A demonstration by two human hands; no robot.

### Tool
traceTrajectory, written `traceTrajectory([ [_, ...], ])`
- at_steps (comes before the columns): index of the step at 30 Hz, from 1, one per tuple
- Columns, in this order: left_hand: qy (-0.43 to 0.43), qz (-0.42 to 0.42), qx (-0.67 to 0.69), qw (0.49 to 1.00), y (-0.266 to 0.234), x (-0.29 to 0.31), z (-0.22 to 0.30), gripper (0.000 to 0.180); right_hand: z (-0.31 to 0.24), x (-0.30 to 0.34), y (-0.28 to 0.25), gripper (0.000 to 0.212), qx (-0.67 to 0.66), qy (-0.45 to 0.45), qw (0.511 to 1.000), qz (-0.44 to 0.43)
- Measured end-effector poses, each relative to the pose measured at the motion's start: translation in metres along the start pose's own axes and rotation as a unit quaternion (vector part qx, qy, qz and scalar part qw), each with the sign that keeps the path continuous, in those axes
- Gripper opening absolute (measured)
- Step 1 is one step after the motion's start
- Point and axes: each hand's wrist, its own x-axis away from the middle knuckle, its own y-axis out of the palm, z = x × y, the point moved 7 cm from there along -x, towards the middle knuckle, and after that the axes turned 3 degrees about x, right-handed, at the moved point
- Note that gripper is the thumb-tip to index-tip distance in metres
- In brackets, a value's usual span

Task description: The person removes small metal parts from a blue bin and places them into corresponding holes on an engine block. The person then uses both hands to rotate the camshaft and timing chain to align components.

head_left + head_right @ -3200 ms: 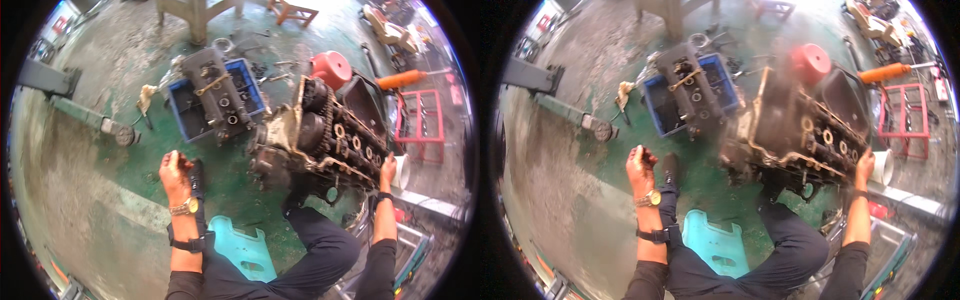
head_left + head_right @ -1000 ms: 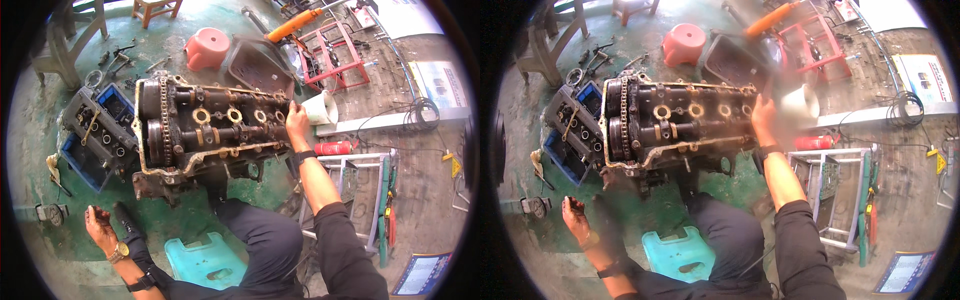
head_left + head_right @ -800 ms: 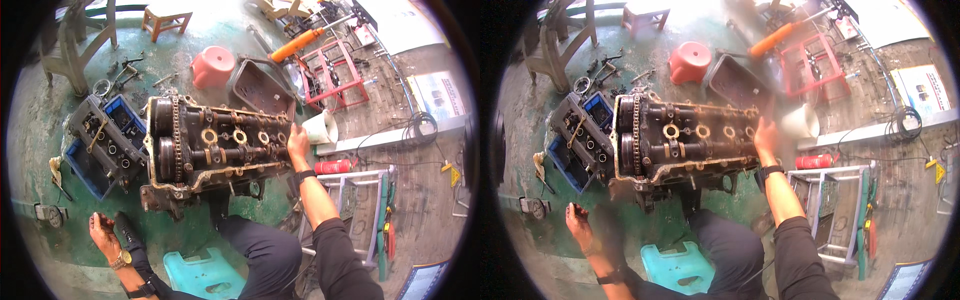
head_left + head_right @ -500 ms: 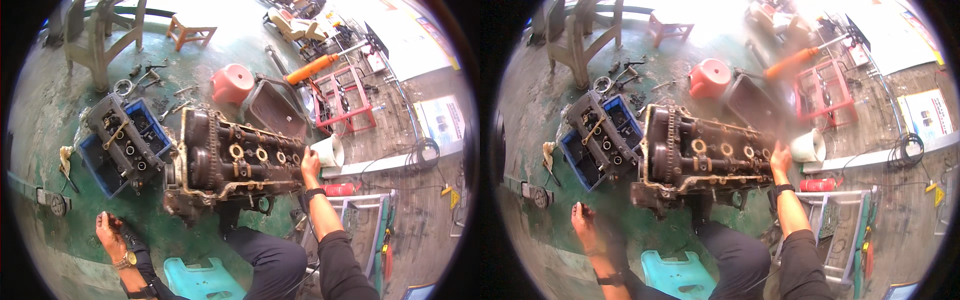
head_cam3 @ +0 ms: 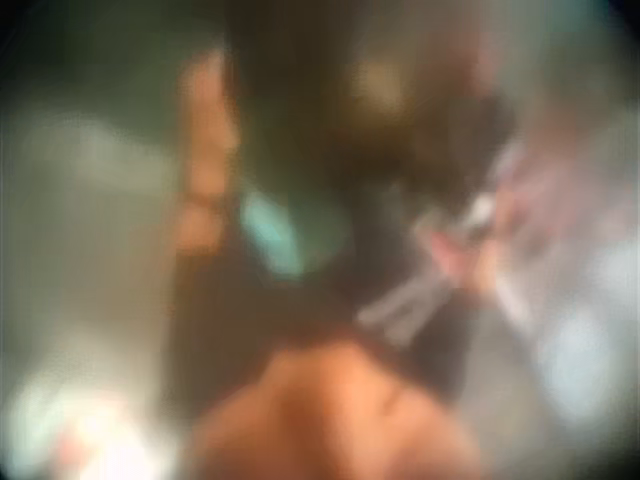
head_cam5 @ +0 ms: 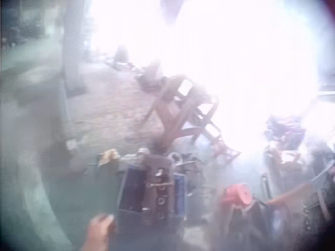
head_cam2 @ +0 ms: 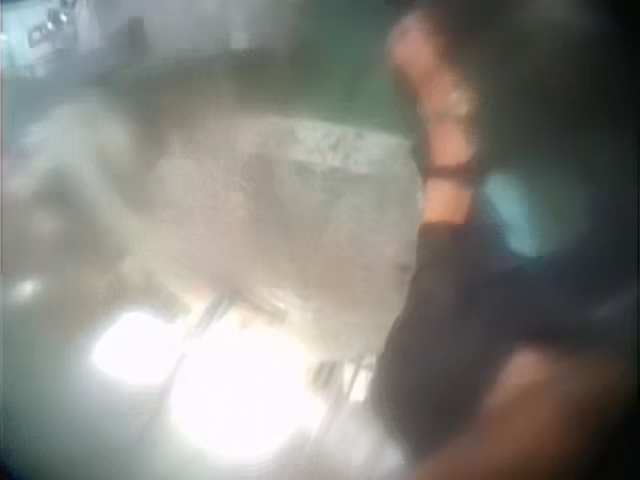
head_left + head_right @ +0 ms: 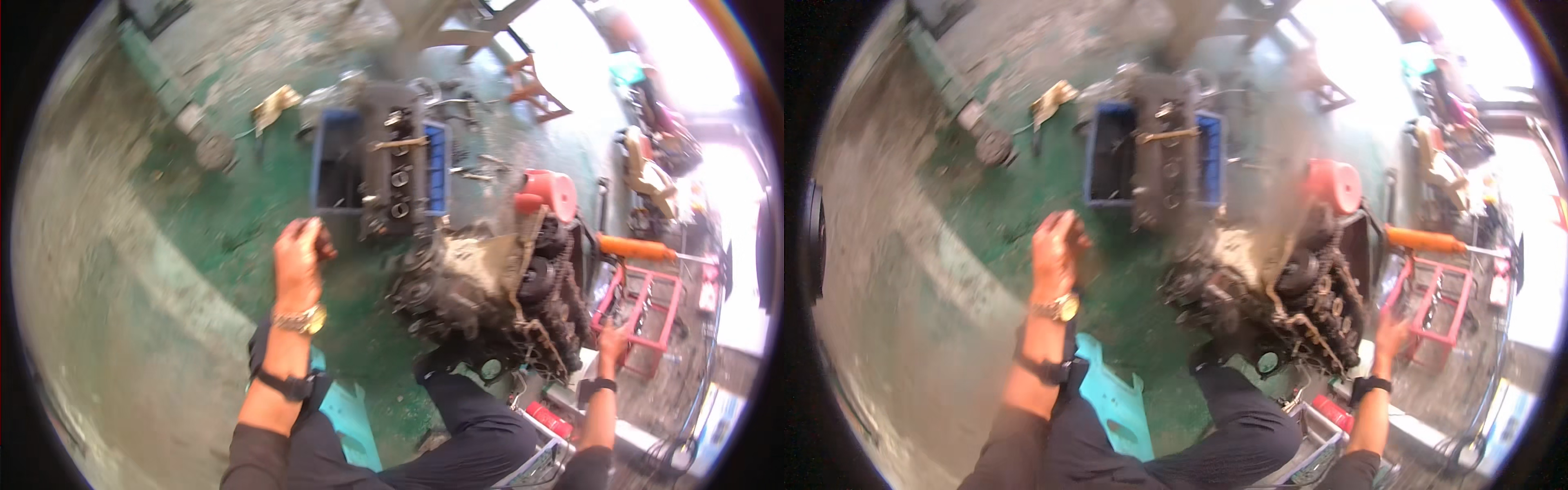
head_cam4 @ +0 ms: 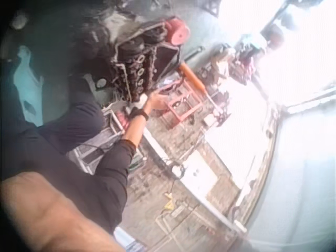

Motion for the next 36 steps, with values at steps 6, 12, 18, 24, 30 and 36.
traceTrajectory([
  [6, -0.067, -0.023, 0.167, 0.983, -0.017, -0.007, -0.007, 0.015, -0.138, -0.114, -0.072, 0.056, -0.216, -0.103, 0.971, -0.024],
  [12, -0.112, -0.004, 0.261, 0.959, -0.036, -0.015, -0.002, 0.011, -0.361, -0.119, -0.146, 0.051, -0.174, -0.350, 0.920, 0.027],
  [18, -0.131, 0.026, 0.293, 0.947, -0.048, -0.020, 0.003, 0.013, -0.508, -0.089, -0.141, 0.045, -0.187, -0.390, 0.897, -0.093],
  [24, -0.116, 0.055, 0.279, 0.952, -0.053, -0.016, 0.012, 0.014, -0.584, -0.050, -0.065, 0.050, -0.208, -0.365, 0.890, -0.180],
  [30, -0.011, 0.027, 0.041, 0.999, -0.030, -0.008, 0.033, 0.008, -0.623, 0.001, 0.006, 0.048, -0.200, -0.343, 0.873, -0.284],
  [36, -0.016, -0.048, -0.150, 0.987, 0.000, 0.006, 0.025, 0.012, -0.668, 0.040, 0.039, 0.052, -0.228, -0.334, 0.852, -0.333],
])
